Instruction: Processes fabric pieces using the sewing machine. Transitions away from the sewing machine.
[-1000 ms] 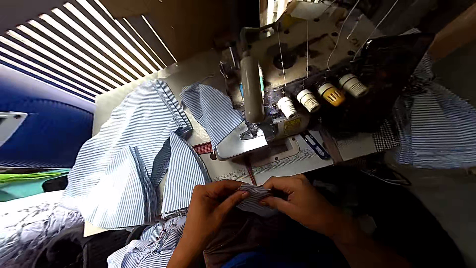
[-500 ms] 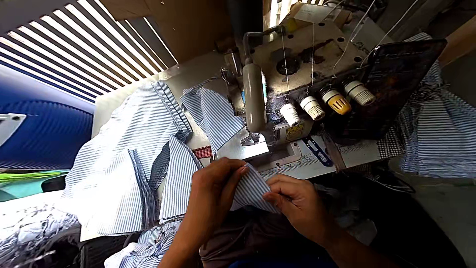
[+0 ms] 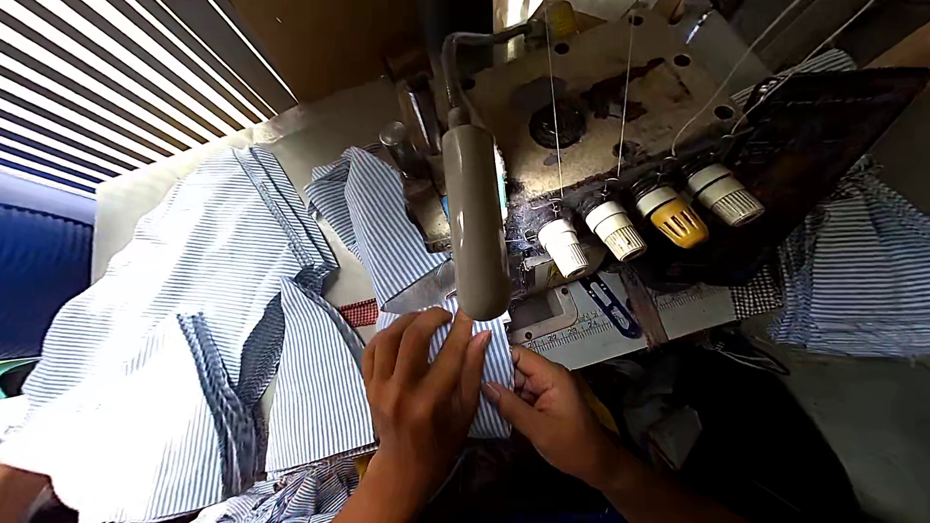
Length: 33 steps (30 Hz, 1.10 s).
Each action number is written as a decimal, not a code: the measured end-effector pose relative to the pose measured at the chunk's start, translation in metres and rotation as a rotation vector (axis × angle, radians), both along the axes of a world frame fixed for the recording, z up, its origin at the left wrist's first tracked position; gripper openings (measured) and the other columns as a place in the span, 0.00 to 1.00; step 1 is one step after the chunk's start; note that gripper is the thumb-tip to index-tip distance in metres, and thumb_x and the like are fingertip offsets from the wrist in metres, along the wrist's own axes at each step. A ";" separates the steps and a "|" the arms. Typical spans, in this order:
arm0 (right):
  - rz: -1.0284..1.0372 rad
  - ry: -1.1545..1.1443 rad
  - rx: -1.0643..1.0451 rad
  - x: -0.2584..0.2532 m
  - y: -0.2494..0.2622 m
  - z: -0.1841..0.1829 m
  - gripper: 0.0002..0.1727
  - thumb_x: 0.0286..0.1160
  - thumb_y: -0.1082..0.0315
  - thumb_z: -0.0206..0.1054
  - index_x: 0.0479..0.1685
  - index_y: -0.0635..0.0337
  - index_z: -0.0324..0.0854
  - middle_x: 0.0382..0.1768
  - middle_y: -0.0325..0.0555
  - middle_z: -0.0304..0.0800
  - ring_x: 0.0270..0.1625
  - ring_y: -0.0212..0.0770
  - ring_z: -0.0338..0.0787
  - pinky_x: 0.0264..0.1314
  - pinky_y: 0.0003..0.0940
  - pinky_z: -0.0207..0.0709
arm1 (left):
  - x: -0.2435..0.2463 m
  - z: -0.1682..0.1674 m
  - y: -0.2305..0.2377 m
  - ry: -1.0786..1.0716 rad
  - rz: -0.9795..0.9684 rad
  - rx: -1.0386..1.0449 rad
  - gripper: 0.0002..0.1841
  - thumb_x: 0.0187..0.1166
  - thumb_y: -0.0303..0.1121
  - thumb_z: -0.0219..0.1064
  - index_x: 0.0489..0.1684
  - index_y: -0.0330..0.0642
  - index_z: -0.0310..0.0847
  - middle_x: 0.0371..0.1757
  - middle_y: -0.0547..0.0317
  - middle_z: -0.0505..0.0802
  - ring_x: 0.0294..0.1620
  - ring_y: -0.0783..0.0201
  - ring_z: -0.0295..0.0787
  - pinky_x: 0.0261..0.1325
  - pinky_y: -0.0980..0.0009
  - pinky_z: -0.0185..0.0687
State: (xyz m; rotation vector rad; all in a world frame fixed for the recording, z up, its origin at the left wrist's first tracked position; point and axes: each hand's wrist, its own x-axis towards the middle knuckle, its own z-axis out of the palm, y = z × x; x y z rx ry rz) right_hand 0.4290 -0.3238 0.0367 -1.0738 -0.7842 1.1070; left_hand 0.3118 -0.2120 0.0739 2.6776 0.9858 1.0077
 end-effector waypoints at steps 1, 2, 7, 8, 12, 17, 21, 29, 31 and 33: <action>-0.012 -0.018 -0.001 0.003 0.003 0.001 0.10 0.82 0.75 0.65 0.56 0.72 0.80 0.39 0.45 0.95 0.39 0.31 0.94 0.43 0.27 0.90 | 0.001 -0.002 0.003 0.004 -0.003 0.005 0.15 0.83 0.45 0.67 0.50 0.49 0.97 0.51 0.52 0.94 0.57 0.54 0.85 0.62 0.58 0.73; -0.017 -0.042 -0.003 0.006 0.006 0.001 0.10 0.82 0.75 0.65 0.55 0.72 0.81 0.39 0.45 0.95 0.39 0.31 0.94 0.44 0.26 0.90 | 0.003 -0.002 0.006 0.008 -0.010 0.008 0.15 0.84 0.45 0.66 0.50 0.49 0.97 0.52 0.52 0.94 0.58 0.53 0.86 0.62 0.57 0.73; -0.015 -0.126 -0.017 0.009 0.008 -0.003 0.08 0.82 0.72 0.66 0.47 0.70 0.86 0.33 0.42 0.94 0.33 0.27 0.91 0.38 0.22 0.86 | 0.004 -0.004 0.010 0.016 -0.006 0.016 0.16 0.85 0.45 0.64 0.51 0.49 0.96 0.54 0.53 0.94 0.60 0.53 0.85 0.63 0.57 0.73; -0.021 -0.136 -0.022 0.009 0.008 -0.003 0.08 0.82 0.72 0.66 0.47 0.70 0.86 0.34 0.43 0.94 0.34 0.27 0.91 0.39 0.23 0.87 | 0.004 -0.005 0.011 0.021 -0.004 0.017 0.17 0.85 0.45 0.62 0.52 0.49 0.96 0.56 0.52 0.94 0.61 0.52 0.85 0.64 0.56 0.73; -0.034 -0.138 -0.048 0.009 0.015 -0.002 0.08 0.81 0.72 0.67 0.46 0.70 0.85 0.36 0.45 0.94 0.38 0.30 0.93 0.44 0.25 0.89 | -0.003 -0.016 0.024 0.016 -0.061 -0.050 0.22 0.89 0.49 0.54 0.64 0.49 0.90 0.69 0.50 0.89 0.75 0.49 0.77 0.74 0.50 0.67; 0.004 -0.070 -0.074 0.001 0.007 -0.006 0.10 0.77 0.75 0.70 0.51 0.71 0.81 0.43 0.48 0.95 0.45 0.33 0.95 0.53 0.29 0.91 | -0.042 -0.020 -0.010 -0.439 0.040 -0.487 0.24 0.85 0.39 0.64 0.75 0.33 0.72 0.72 0.53 0.80 0.73 0.64 0.77 0.72 0.65 0.77; -0.017 -0.051 -0.076 -0.005 -0.008 -0.007 0.12 0.75 0.77 0.71 0.52 0.70 0.79 0.42 0.47 0.95 0.43 0.34 0.95 0.50 0.29 0.91 | -0.048 -0.022 -0.049 -0.786 0.062 -1.336 0.27 0.73 0.32 0.76 0.67 0.32 0.70 0.50 0.56 0.94 0.50 0.64 0.95 0.56 0.64 0.93; 0.047 -0.003 -0.121 -0.006 -0.022 -0.005 0.16 0.90 0.65 0.59 0.42 0.68 0.88 0.31 0.43 0.94 0.34 0.35 0.94 0.42 0.33 0.92 | -0.042 -0.019 -0.046 -0.762 0.085 -1.235 0.17 0.58 0.18 0.82 0.44 0.29 0.84 0.30 0.51 0.97 0.31 0.62 0.96 0.42 0.66 0.95; 0.115 0.062 -0.178 -0.008 -0.026 -0.008 0.17 0.89 0.63 0.60 0.39 0.66 0.89 0.33 0.43 0.95 0.36 0.35 0.95 0.45 0.33 0.92 | -0.043 -0.020 -0.046 -0.748 0.087 -1.234 0.18 0.58 0.18 0.82 0.45 0.30 0.83 0.29 0.53 0.96 0.30 0.63 0.96 0.41 0.68 0.95; 0.078 0.116 -0.205 -0.016 -0.026 -0.010 0.14 0.84 0.64 0.67 0.34 0.65 0.89 0.31 0.42 0.95 0.35 0.34 0.95 0.45 0.32 0.92 | -0.042 -0.022 -0.046 -0.754 0.066 -1.230 0.18 0.59 0.18 0.82 0.46 0.31 0.82 0.30 0.54 0.96 0.31 0.64 0.96 0.42 0.68 0.95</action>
